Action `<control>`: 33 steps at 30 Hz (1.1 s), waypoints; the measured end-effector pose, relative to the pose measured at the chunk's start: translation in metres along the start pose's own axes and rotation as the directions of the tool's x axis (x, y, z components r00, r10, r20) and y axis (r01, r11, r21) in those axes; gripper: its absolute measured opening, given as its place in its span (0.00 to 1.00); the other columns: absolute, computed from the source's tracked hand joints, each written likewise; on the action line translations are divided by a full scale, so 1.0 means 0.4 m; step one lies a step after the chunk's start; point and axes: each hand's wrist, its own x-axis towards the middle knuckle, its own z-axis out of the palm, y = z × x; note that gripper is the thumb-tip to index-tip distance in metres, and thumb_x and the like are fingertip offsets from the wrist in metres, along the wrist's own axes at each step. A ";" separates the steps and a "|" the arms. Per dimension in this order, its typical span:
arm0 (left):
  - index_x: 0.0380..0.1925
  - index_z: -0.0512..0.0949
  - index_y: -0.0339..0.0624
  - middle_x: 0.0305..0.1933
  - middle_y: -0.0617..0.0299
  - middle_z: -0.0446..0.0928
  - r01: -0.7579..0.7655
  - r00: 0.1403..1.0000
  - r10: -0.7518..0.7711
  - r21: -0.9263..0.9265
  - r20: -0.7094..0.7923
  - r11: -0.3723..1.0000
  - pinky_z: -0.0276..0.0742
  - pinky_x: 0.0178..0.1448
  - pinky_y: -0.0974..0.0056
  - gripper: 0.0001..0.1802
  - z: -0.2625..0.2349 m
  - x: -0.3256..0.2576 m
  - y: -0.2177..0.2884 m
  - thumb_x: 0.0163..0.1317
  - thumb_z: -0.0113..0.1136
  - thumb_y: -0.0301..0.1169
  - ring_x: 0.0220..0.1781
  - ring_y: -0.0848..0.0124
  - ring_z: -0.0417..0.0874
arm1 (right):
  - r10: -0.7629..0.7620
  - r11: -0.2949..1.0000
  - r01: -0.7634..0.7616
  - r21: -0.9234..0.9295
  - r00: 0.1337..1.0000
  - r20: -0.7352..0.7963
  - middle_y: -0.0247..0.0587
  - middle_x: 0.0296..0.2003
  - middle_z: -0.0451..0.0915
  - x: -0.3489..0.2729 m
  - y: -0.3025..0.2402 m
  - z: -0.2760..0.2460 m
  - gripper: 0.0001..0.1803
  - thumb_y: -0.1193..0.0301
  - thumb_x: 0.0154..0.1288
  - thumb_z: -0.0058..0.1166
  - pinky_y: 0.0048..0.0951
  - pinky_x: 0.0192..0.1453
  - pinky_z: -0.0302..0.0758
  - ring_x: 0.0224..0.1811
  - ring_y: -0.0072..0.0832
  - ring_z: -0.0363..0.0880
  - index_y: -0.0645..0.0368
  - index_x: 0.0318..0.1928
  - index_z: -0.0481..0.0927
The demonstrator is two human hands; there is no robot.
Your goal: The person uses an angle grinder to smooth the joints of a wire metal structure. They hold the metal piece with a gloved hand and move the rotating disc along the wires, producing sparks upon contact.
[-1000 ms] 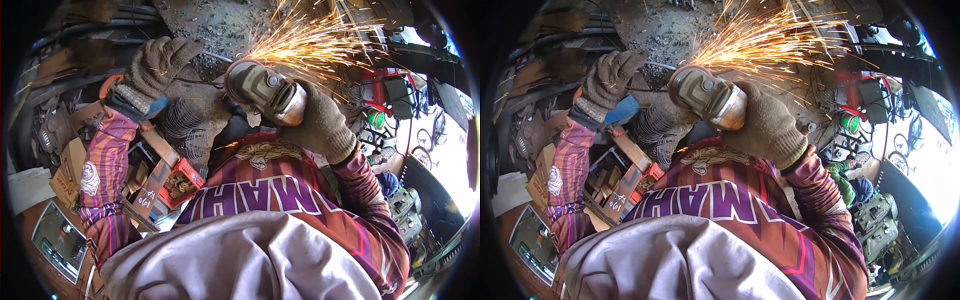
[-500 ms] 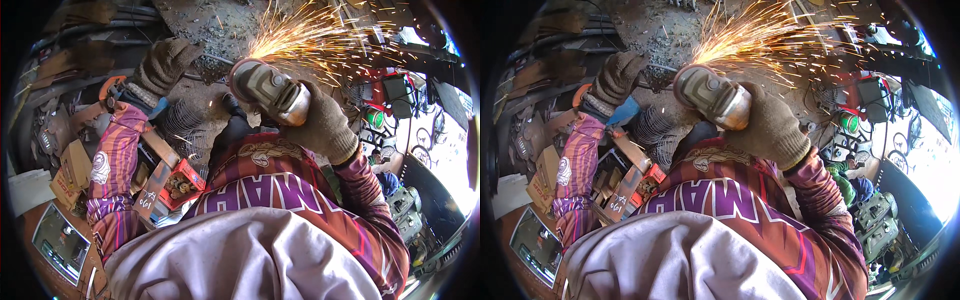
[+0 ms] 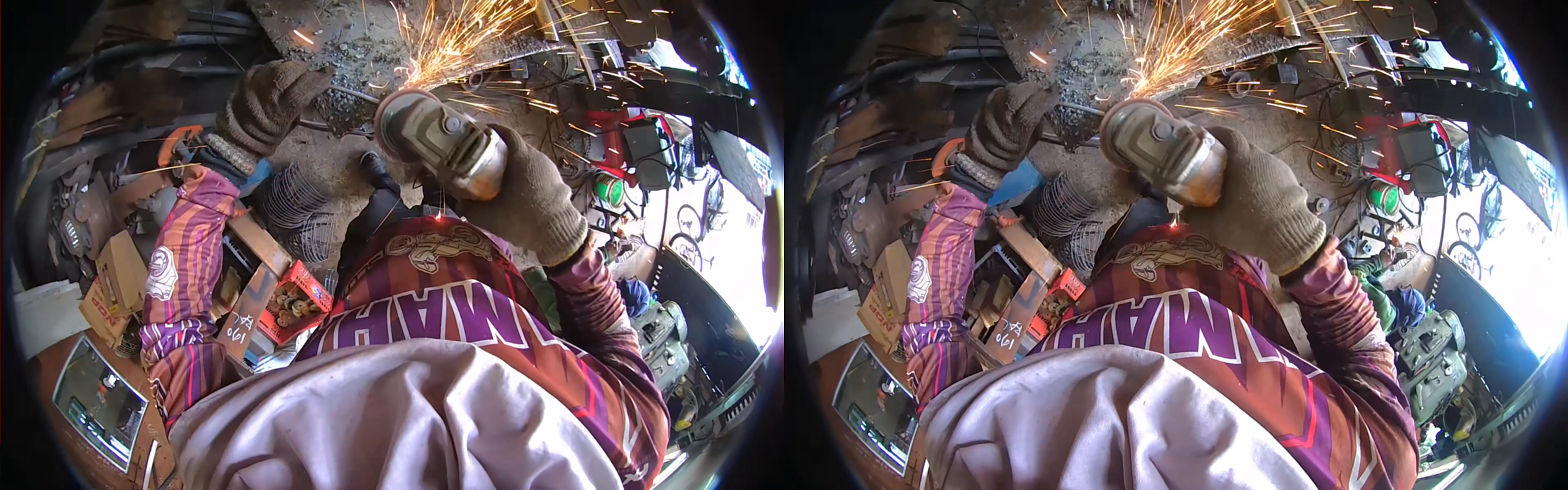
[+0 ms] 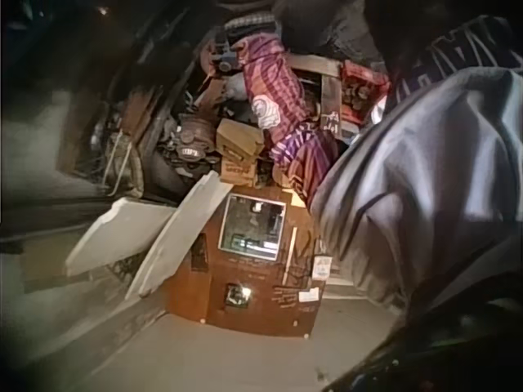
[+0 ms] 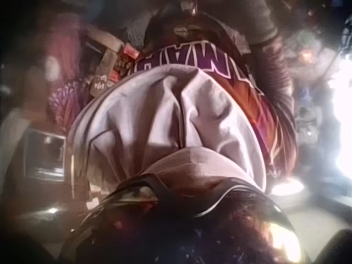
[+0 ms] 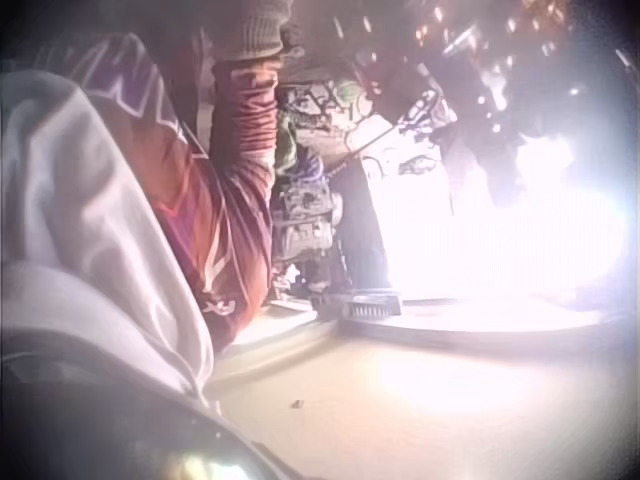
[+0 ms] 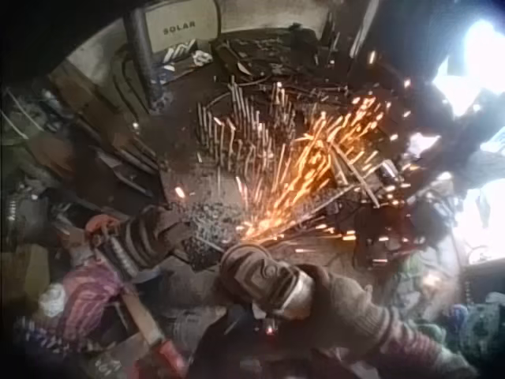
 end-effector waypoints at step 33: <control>0.71 0.75 0.58 0.59 0.58 0.76 -0.111 0.981 0.125 0.100 -0.146 0.989 0.83 0.58 0.51 0.39 -0.018 0.086 0.082 0.56 0.65 0.24 0.57 0.53 0.81 | 0.105 0.990 -0.095 0.108 0.990 -0.093 0.56 0.50 0.87 -0.135 0.061 0.012 0.49 0.56 0.44 0.82 0.47 0.59 0.83 0.54 0.53 0.87 0.61 0.65 0.74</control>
